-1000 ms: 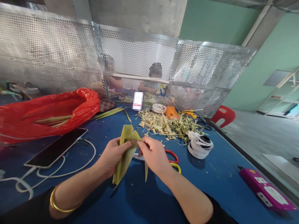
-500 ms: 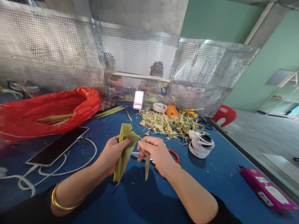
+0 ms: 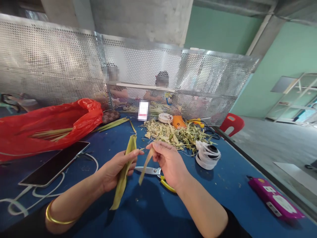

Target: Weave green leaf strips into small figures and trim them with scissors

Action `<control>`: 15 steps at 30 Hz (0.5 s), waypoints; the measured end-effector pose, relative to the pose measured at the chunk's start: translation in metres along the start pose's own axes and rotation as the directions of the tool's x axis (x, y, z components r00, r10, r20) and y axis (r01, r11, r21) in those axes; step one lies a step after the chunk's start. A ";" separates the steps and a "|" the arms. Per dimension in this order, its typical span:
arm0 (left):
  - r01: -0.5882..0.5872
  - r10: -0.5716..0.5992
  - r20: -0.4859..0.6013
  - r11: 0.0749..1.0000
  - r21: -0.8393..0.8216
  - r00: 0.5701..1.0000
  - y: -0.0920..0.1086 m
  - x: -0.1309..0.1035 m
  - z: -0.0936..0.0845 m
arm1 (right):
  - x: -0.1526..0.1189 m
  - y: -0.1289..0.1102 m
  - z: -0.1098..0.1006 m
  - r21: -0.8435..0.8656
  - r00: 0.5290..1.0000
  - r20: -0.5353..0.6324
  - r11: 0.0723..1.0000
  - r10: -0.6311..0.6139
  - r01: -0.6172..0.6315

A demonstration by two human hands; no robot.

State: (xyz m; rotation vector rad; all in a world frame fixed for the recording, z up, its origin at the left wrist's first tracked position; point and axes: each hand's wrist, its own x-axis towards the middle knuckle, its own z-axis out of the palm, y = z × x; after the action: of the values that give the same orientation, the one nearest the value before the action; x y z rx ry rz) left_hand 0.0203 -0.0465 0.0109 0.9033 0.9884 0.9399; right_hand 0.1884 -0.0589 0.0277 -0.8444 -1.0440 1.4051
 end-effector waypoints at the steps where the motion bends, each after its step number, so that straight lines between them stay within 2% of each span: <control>1: 0.029 -0.028 0.059 1.000 -0.006 0.998 0.001 -0.002 0.001 | 0.002 0.002 -0.001 0.023 1.000 -0.008 1.000 0.005 -0.005; 3: 0.106 -0.103 0.123 0.994 -0.022 0.987 0.001 -0.005 0.003 | 0.006 0.006 -0.003 0.078 1.000 0.008 0.997 0.026 -0.026; 6: 0.174 -0.171 0.069 0.984 -0.043 0.983 0.000 -0.004 0.004 | 0.012 0.008 -0.007 0.122 0.997 -0.031 0.990 0.068 -0.063; 8: 0.191 -0.191 0.001 0.980 -0.058 0.982 -0.001 -0.002 0.004 | 0.019 0.006 -0.016 0.128 0.987 -0.156 0.992 0.044 -0.024; 9: 0.186 -0.189 -0.037 0.981 -0.063 0.981 -0.001 0.000 0.003 | 0.024 0.004 -0.023 0.117 0.967 -0.255 0.993 0.003 0.027; 10: 0.175 -0.180 -0.074 0.982 -0.066 0.981 -0.001 0.002 0.002 | 0.029 0.001 -0.032 0.090 0.931 -0.361 0.991 -0.058 0.097; 11: 0.163 -0.170 -0.105 0.984 -0.071 0.980 -0.002 0.003 0.002 | 0.035 -0.002 -0.042 0.054 0.866 -0.486 0.984 -0.121 0.168; 12: 0.149 -0.159 -0.132 0.985 -0.082 0.978 -0.002 0.004 0.001 | 0.041 -0.005 -0.051 0.011 0.778 -0.607 0.978 -0.160 0.209; 13: 0.132 -0.147 -0.155 0.986 -0.102 0.977 -0.001 0.005 0.001 | 0.046 -0.008 -0.060 -0.011 0.732 -0.658 0.974 -0.178 0.227; 15: 0.092 -0.120 -0.197 0.985 -0.146 0.973 -0.001 0.005 0.001 | 0.051 -0.011 -0.069 -0.034 0.701 -0.694 0.980 -0.165 0.197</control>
State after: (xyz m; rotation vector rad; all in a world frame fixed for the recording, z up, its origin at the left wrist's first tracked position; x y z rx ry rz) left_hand 0.0224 -0.0419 0.0089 0.6413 1.1218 1.0107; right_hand 0.2506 0.0004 0.0175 -1.0881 -0.4815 0.8092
